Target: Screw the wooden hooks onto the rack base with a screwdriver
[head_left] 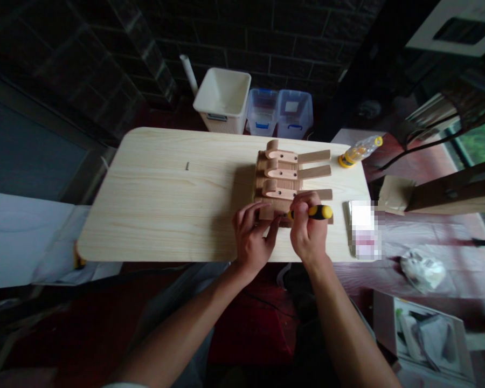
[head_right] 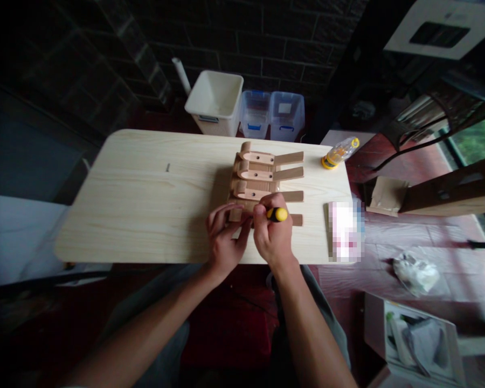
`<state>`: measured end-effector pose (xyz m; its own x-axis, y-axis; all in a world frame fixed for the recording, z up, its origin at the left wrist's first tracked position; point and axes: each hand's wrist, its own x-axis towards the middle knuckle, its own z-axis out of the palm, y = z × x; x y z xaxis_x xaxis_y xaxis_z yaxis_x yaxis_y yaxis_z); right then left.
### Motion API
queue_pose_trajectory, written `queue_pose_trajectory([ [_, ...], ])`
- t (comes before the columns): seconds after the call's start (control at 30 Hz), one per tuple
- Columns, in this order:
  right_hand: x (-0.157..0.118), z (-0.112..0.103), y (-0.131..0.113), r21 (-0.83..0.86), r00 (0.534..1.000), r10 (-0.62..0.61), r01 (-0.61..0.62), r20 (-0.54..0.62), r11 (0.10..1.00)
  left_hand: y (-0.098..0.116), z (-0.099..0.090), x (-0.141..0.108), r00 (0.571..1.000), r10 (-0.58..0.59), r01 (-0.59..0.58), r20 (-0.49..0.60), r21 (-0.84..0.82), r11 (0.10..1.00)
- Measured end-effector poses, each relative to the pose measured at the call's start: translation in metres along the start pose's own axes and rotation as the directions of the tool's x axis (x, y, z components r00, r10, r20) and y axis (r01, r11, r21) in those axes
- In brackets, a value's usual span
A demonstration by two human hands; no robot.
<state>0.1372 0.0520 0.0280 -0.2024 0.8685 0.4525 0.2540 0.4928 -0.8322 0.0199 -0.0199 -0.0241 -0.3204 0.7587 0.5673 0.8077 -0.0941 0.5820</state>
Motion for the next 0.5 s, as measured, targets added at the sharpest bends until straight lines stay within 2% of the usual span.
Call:
queue_pose_trajectory([
  [0.27, 0.003, -0.003, -0.001, -0.059, 0.998, -0.051, 0.053, 0.040, 0.997, 0.001, 0.000, 0.000, 1.000, 0.001, -0.001, -0.002, -0.008, 1.000],
  [0.5, 0.004, -0.003, -0.010, -0.127, 0.973, -0.134, 0.159, 0.186, 0.979, 0.000, 0.000, -0.002, 1.000, -0.011, 0.011, 0.008, 0.004, 1.000],
])
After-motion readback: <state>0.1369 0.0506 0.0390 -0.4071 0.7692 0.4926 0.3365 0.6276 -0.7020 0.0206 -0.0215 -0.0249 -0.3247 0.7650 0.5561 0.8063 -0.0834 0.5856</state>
